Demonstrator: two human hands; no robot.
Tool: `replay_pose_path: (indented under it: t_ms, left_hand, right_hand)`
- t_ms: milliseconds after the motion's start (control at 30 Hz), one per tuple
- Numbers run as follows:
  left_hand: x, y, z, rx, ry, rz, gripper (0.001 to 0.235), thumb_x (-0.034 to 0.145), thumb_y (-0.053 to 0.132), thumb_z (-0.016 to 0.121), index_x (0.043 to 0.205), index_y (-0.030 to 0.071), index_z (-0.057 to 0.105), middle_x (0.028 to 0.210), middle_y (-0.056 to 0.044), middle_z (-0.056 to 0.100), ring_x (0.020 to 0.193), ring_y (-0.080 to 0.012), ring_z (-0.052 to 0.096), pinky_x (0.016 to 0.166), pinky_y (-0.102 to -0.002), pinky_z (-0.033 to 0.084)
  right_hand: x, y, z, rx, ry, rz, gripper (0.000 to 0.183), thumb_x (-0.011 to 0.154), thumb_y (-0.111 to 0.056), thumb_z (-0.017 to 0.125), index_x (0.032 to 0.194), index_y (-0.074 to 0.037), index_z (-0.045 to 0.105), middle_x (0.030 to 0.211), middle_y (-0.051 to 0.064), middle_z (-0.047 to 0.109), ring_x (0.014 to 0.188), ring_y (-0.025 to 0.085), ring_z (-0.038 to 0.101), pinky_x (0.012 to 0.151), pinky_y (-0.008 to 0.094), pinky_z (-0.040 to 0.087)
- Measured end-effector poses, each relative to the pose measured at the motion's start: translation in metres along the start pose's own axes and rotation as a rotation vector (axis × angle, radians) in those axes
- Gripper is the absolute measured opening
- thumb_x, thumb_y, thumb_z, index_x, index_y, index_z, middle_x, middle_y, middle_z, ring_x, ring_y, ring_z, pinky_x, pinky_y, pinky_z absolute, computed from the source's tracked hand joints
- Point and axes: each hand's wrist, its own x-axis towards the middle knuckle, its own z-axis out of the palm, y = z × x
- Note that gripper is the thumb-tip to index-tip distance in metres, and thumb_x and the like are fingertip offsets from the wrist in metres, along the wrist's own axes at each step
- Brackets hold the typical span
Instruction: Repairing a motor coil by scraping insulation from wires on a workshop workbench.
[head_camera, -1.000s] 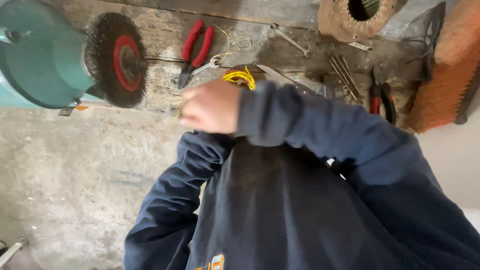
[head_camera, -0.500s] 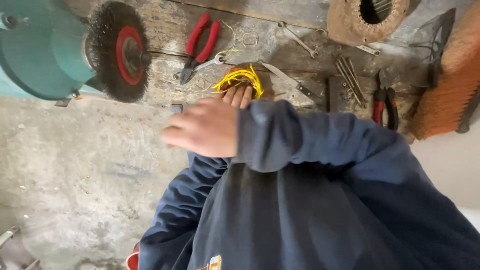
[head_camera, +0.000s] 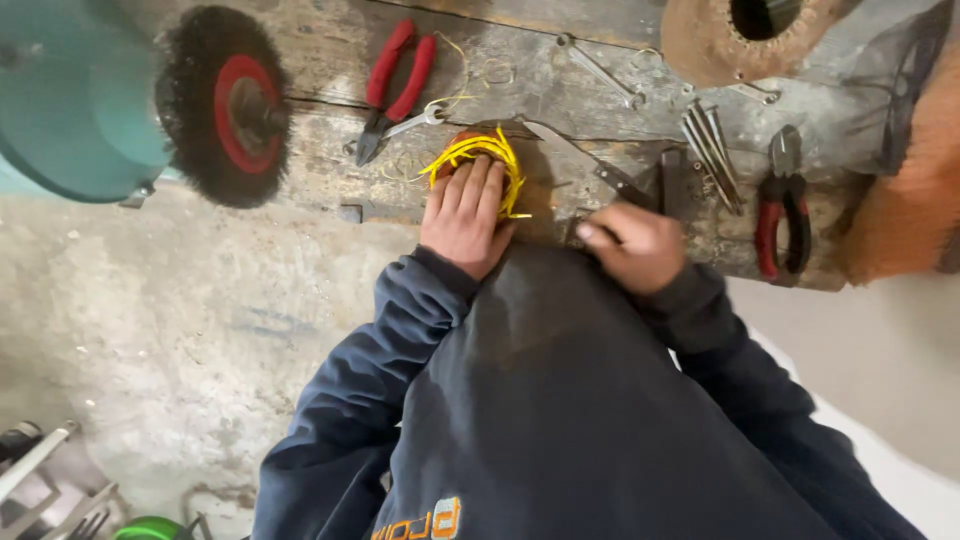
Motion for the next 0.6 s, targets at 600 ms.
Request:
replay_pose_path:
  t_ms: [600]
  left_hand:
    - [-0.018, -0.025, 0.037, -0.031, 0.079, 0.178, 0.040, 0.090, 0.018, 0.078, 0.120, 0.003, 0.057, 0.116, -0.011, 0.070, 0.097, -0.0235, 0.062, 0.090, -0.044, 0.045]
  right_hand:
    - [0.041, 0.014, 0.059, 0.363, -0.227, 0.123, 0.041, 0.098, -0.021, 0.067, 0.135, -0.004, 0.059, 0.098, 0.015, 0.074, 0.082, 0.025, 0.075, 0.070, 0.034, 0.058]
